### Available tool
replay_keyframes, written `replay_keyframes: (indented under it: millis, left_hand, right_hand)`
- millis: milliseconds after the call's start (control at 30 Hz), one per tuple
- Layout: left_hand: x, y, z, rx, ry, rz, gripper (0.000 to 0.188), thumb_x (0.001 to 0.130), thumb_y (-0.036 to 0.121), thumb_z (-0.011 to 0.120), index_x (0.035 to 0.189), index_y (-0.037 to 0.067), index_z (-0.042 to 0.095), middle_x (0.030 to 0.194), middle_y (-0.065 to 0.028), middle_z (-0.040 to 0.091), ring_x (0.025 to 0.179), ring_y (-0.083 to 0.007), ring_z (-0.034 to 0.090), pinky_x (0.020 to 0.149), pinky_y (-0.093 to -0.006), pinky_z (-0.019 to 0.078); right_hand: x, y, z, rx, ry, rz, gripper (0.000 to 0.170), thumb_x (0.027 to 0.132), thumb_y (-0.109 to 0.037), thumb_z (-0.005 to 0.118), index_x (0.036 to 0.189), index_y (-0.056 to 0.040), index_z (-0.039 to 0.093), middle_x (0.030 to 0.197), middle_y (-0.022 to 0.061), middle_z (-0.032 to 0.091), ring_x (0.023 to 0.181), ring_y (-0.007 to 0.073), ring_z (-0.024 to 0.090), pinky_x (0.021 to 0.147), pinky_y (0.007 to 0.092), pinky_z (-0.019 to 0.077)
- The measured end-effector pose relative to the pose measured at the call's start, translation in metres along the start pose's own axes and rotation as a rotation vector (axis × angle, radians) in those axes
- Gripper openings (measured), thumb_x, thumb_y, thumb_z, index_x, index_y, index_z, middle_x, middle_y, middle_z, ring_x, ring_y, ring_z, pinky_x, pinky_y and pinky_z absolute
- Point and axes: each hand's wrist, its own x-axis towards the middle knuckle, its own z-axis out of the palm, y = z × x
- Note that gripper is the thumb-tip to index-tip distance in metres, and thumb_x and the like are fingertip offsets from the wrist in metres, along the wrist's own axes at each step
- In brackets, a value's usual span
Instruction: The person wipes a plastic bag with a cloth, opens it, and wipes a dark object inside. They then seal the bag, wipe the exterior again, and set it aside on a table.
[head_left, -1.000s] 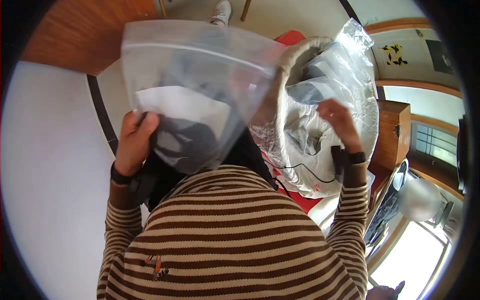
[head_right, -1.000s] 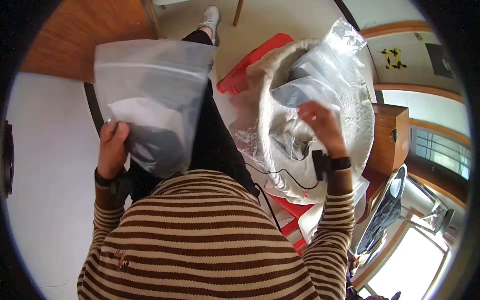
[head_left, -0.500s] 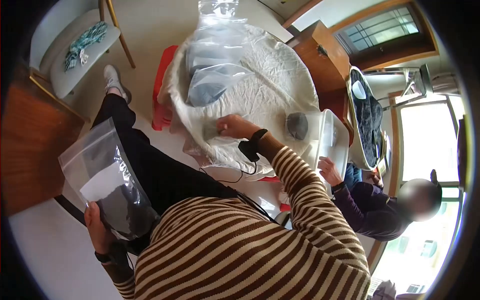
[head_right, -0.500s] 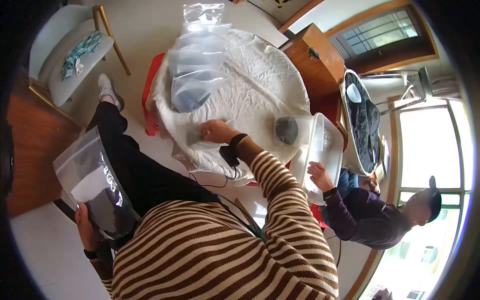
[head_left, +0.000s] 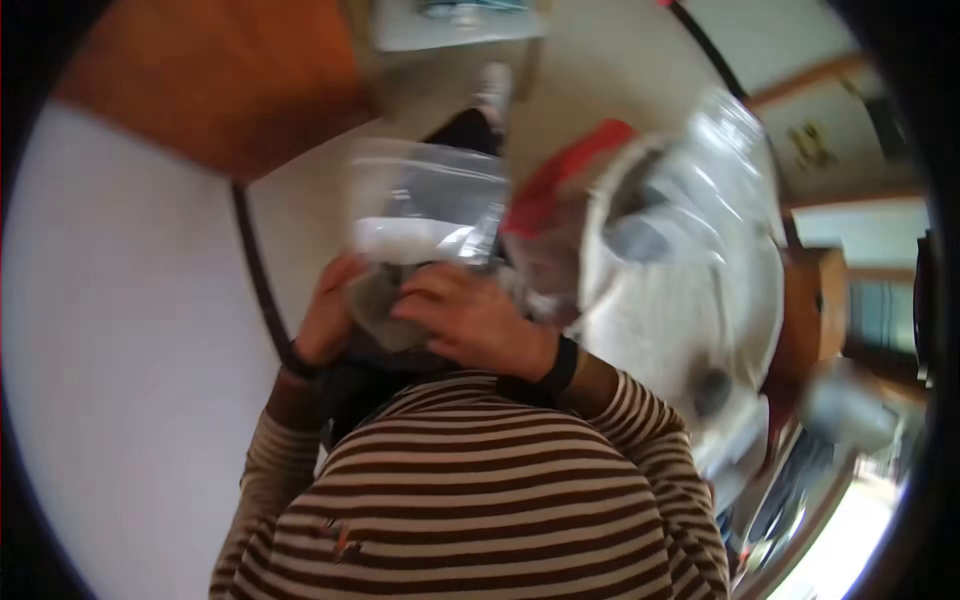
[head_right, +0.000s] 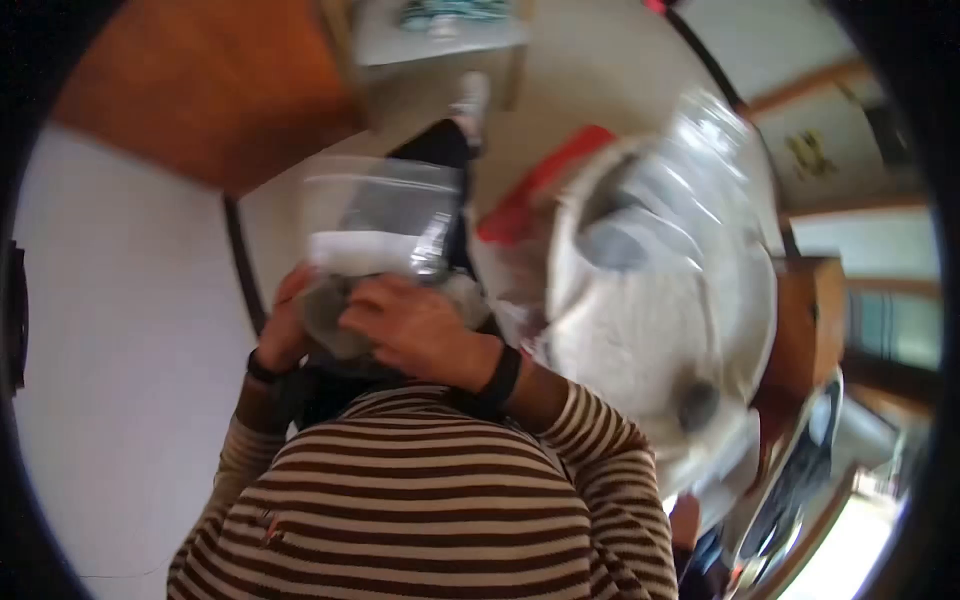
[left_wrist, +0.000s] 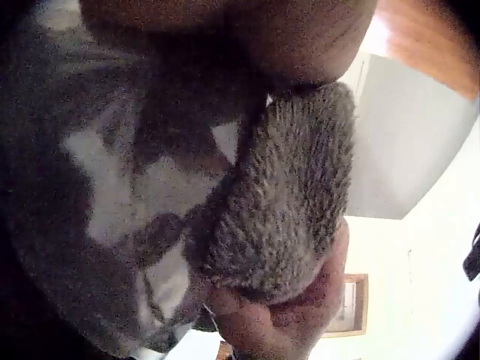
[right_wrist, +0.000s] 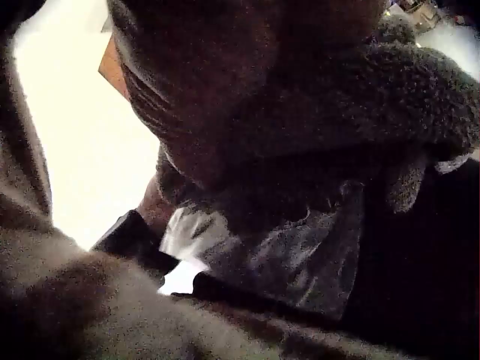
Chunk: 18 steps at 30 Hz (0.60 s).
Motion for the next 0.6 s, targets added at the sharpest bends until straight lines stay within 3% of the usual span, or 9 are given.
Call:
replay_keyframes:
  millis: [67, 133, 267, 333, 400, 433, 500, 567, 600]
  left_hand:
    - [-0.006, 0.042, 0.033, -0.004, -0.062, -0.007, 0.028, 0.102, 0.015, 0.046, 0.125, 0.001, 0.055, 0.120, -0.0036, 0.060, 0.110, -0.0121, 0.054, 0.096, -0.0277, 0.0436]
    - [-0.007, 0.049, 0.039, 0.015, -0.031, 0.001, 0.031, 0.103, 0.016, 0.046, 0.129, 0.001, 0.053, 0.121, -0.0038, 0.060, 0.110, -0.0119, 0.054, 0.096, -0.0277, 0.0436]
    - [-0.005, 0.046, 0.041, 0.178, -0.073, 0.083, 0.035, 0.104, 0.017, 0.045, 0.134, 0.000, 0.050, 0.122, -0.0041, 0.059, 0.110, -0.0113, 0.054, 0.097, -0.0275, 0.0438]
    - [-0.008, 0.045, 0.036, 0.246, -0.073, 0.119, 0.035, 0.104, 0.017, 0.044, 0.135, 0.001, 0.049, 0.122, -0.0042, 0.059, 0.110, -0.0111, 0.054, 0.097, -0.0275, 0.0439]
    - [-0.012, 0.049, 0.031, 0.102, -0.080, 0.020, 0.035, 0.104, 0.017, 0.045, 0.135, 0.000, 0.049, 0.122, -0.0040, 0.059, 0.109, -0.0109, 0.054, 0.097, -0.0276, 0.0436]
    - [-0.011, 0.049, 0.028, 0.030, -0.086, -0.025, 0.035, 0.104, 0.017, 0.045, 0.135, 0.000, 0.049, 0.122, -0.0039, 0.059, 0.109, -0.0108, 0.054, 0.097, -0.0277, 0.0435]
    - [-0.010, 0.046, 0.024, -0.023, -0.071, -0.053, 0.036, 0.104, 0.017, 0.045, 0.135, 0.000, 0.049, 0.123, -0.0039, 0.059, 0.110, -0.0108, 0.053, 0.098, -0.0276, 0.0431]
    - [-0.009, 0.043, 0.022, -0.109, -0.078, -0.111, 0.036, 0.104, 0.017, 0.046, 0.135, -0.001, 0.049, 0.124, -0.0039, 0.058, 0.111, -0.0108, 0.053, 0.099, -0.0275, 0.0424]
    - [-0.007, 0.043, 0.021, -0.109, -0.081, -0.113, 0.036, 0.104, 0.017, 0.046, 0.135, -0.001, 0.049, 0.124, -0.0039, 0.058, 0.111, -0.0108, 0.053, 0.099, -0.0275, 0.0424]
  right_hand:
    - [0.011, 0.019, 0.009, -0.086, 0.062, 0.013, 0.044, 0.064, 0.004, 0.068, 0.106, -0.0071, 0.063, 0.113, 0.0120, 0.057, 0.108, 0.0338, 0.055, 0.089, 0.0393, 0.0494]
    - [0.022, 0.039, 0.002, -0.201, 0.091, 0.034, 0.047, 0.063, 0.008, 0.065, 0.108, -0.0074, 0.063, 0.113, 0.0131, 0.057, 0.107, 0.0357, 0.055, 0.089, 0.0397, 0.0489]
    - [0.033, 0.087, -0.018, -0.306, 0.338, 0.024, 0.048, 0.064, 0.012, 0.059, 0.109, -0.0058, 0.062, 0.107, 0.0158, 0.058, 0.102, 0.0369, 0.058, 0.087, 0.0406, 0.0495]
    - [0.038, 0.108, -0.041, -0.446, 0.364, 0.094, 0.041, 0.072, 0.012, 0.058, 0.110, -0.0040, 0.061, 0.106, 0.0138, 0.059, 0.095, 0.0291, 0.062, 0.083, 0.0371, 0.0507]
    - [0.032, 0.151, -0.060, -0.169, 0.407, 0.290, 0.032, 0.081, 0.007, 0.059, 0.112, -0.0019, 0.059, 0.108, 0.0104, 0.060, 0.091, 0.0190, 0.062, 0.079, 0.0316, 0.0507]
    - [0.041, 0.138, -0.066, -0.165, 0.400, 0.285, 0.032, 0.081, 0.007, 0.059, 0.112, -0.0019, 0.059, 0.108, 0.0104, 0.060, 0.091, 0.0190, 0.062, 0.079, 0.0316, 0.0507]
    - [0.072, 0.081, -0.084, -0.045, 0.443, 0.380, 0.029, 0.087, 0.002, 0.060, 0.116, -0.0009, 0.058, 0.109, 0.0066, 0.060, 0.087, 0.0111, 0.059, 0.077, 0.0267, 0.0499]
    - [0.096, 0.053, -0.063, -0.131, 0.440, 0.101, 0.036, 0.083, 0.000, 0.064, 0.119, -0.0048, 0.059, 0.110, 0.0075, 0.061, 0.093, 0.0170, 0.061, 0.082, 0.0311, 0.0503]
    - [0.107, 0.042, -0.047, -0.199, 0.324, 0.021, 0.039, 0.082, -0.001, 0.065, 0.120, -0.0068, 0.060, 0.112, 0.0082, 0.061, 0.098, 0.0216, 0.060, 0.084, 0.0343, 0.0496]
